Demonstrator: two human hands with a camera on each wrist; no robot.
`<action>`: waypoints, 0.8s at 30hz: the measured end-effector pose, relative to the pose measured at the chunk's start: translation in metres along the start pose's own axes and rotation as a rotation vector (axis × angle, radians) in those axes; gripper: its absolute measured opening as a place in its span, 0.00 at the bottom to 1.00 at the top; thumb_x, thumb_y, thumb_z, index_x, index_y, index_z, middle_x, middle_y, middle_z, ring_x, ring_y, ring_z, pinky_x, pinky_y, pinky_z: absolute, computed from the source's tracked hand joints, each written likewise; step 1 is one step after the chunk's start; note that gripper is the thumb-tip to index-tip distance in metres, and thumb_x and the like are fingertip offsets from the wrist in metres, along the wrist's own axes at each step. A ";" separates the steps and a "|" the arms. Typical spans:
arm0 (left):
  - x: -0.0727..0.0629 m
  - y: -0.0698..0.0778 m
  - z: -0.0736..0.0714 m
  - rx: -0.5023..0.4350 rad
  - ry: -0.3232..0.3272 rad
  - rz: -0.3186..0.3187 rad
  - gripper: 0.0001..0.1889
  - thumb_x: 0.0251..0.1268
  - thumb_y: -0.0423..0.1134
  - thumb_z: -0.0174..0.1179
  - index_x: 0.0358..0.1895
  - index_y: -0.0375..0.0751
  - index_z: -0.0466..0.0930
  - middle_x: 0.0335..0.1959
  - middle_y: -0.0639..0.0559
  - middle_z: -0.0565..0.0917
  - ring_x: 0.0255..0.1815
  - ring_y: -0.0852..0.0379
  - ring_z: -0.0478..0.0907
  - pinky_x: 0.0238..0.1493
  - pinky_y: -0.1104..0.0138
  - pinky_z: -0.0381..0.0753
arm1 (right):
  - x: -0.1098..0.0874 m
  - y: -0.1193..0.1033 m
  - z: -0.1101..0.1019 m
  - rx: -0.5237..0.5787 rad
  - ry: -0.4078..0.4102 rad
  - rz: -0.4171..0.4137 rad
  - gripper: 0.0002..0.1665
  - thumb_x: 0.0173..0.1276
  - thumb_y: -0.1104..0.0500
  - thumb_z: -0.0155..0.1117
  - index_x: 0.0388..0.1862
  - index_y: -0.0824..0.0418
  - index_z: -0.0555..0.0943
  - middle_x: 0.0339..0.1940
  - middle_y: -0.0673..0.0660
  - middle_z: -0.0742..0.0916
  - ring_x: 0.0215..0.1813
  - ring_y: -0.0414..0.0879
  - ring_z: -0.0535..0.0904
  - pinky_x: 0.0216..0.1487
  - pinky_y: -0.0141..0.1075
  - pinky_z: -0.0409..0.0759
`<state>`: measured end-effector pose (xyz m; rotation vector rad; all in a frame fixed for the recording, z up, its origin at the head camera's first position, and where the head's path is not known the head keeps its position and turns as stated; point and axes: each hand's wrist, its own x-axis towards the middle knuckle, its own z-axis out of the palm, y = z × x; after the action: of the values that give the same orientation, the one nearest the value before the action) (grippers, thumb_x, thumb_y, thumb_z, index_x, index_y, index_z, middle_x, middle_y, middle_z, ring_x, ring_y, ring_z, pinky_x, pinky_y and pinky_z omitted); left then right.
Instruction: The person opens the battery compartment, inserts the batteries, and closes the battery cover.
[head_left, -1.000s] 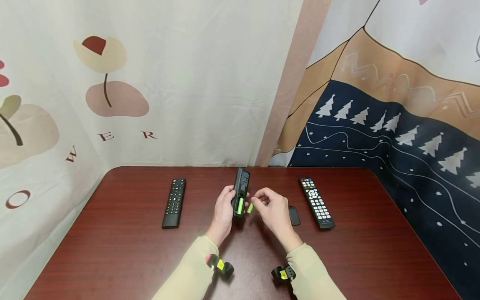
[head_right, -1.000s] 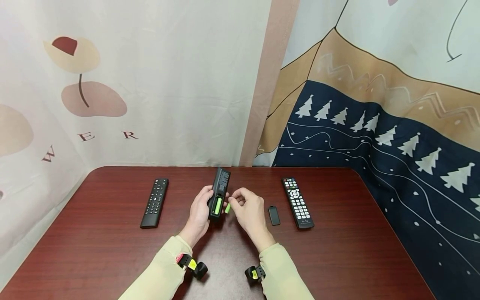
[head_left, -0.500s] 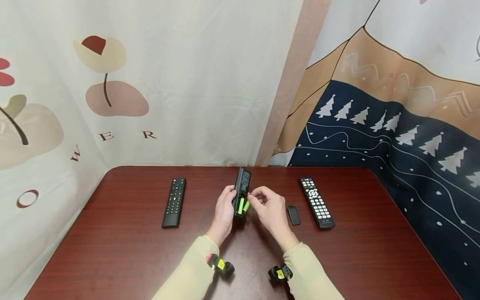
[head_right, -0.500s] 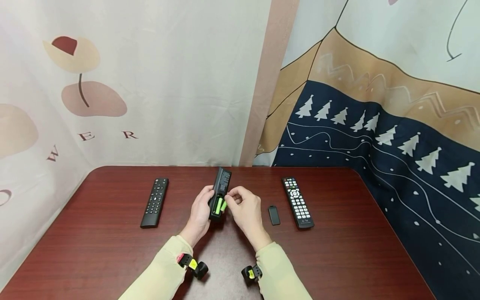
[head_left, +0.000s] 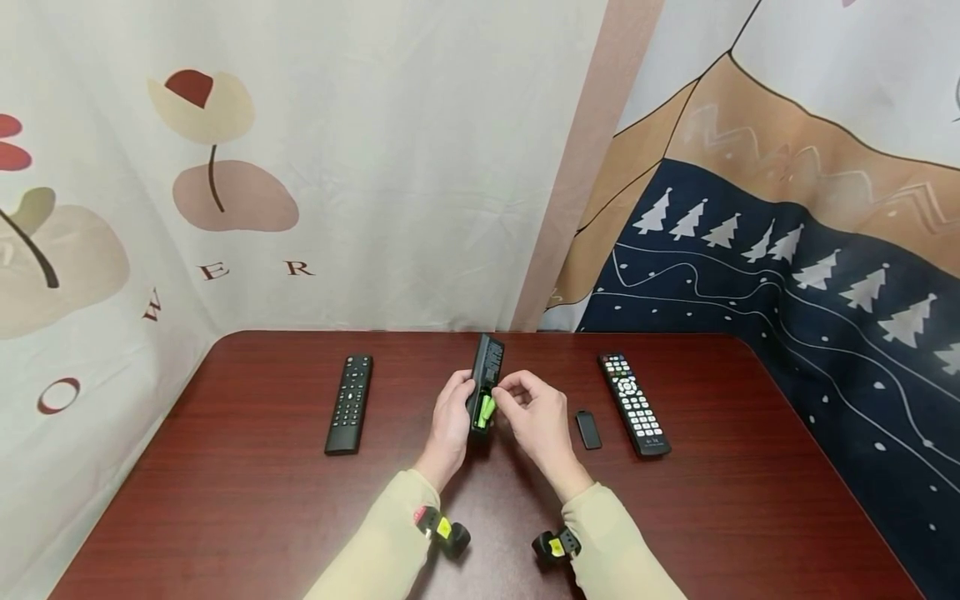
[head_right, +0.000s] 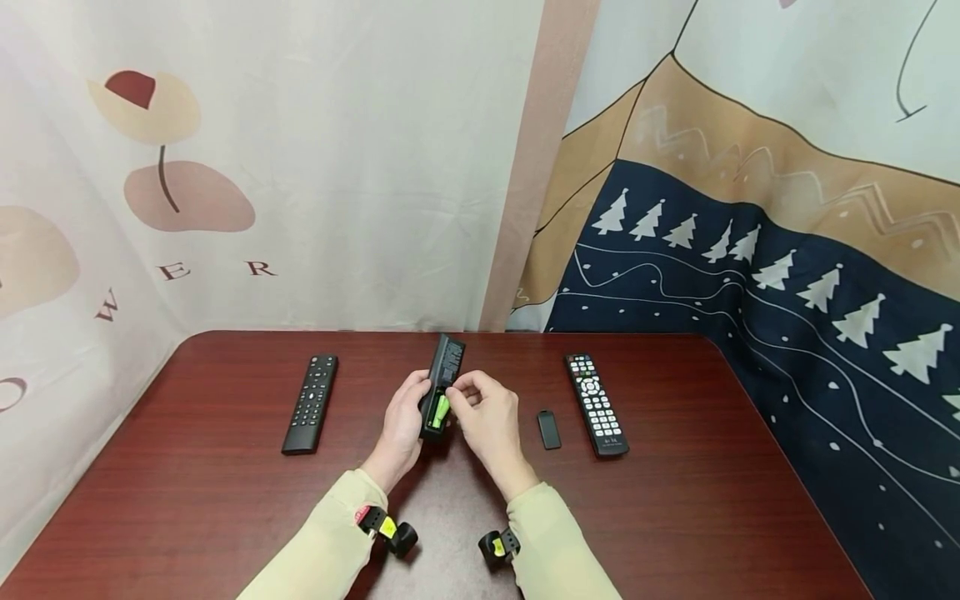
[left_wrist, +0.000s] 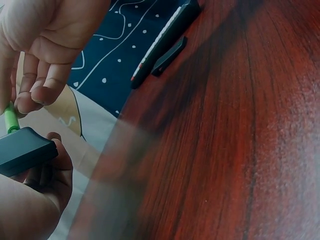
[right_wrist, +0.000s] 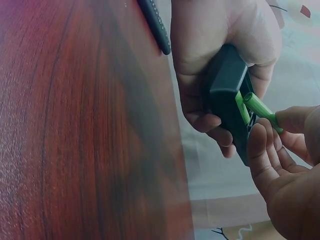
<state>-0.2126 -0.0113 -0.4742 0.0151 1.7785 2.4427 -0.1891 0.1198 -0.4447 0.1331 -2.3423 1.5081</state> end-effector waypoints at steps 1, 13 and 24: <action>0.000 0.000 0.000 0.001 0.000 0.000 0.18 0.81 0.36 0.38 0.60 0.26 0.71 0.35 0.47 0.80 0.30 0.54 0.77 0.32 0.65 0.79 | 0.000 0.000 0.000 0.009 -0.001 0.004 0.02 0.69 0.63 0.72 0.37 0.61 0.87 0.26 0.54 0.89 0.26 0.45 0.85 0.28 0.29 0.80; 0.001 -0.001 0.003 0.031 0.023 0.006 0.18 0.79 0.35 0.39 0.57 0.26 0.73 0.37 0.48 0.79 0.33 0.56 0.77 0.34 0.67 0.77 | -0.001 -0.001 0.005 0.097 -0.010 0.007 0.03 0.68 0.65 0.71 0.36 0.64 0.85 0.25 0.58 0.88 0.25 0.58 0.86 0.25 0.31 0.82; 0.000 -0.001 0.004 0.028 0.017 0.006 0.17 0.79 0.35 0.40 0.57 0.26 0.73 0.37 0.47 0.79 0.31 0.57 0.78 0.34 0.65 0.79 | -0.002 0.001 0.007 0.078 -0.020 -0.022 0.03 0.68 0.65 0.71 0.37 0.64 0.85 0.28 0.57 0.89 0.26 0.51 0.86 0.27 0.32 0.84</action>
<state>-0.2123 -0.0069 -0.4741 0.0015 1.8223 2.4292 -0.1891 0.1135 -0.4486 0.1936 -2.2906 1.5953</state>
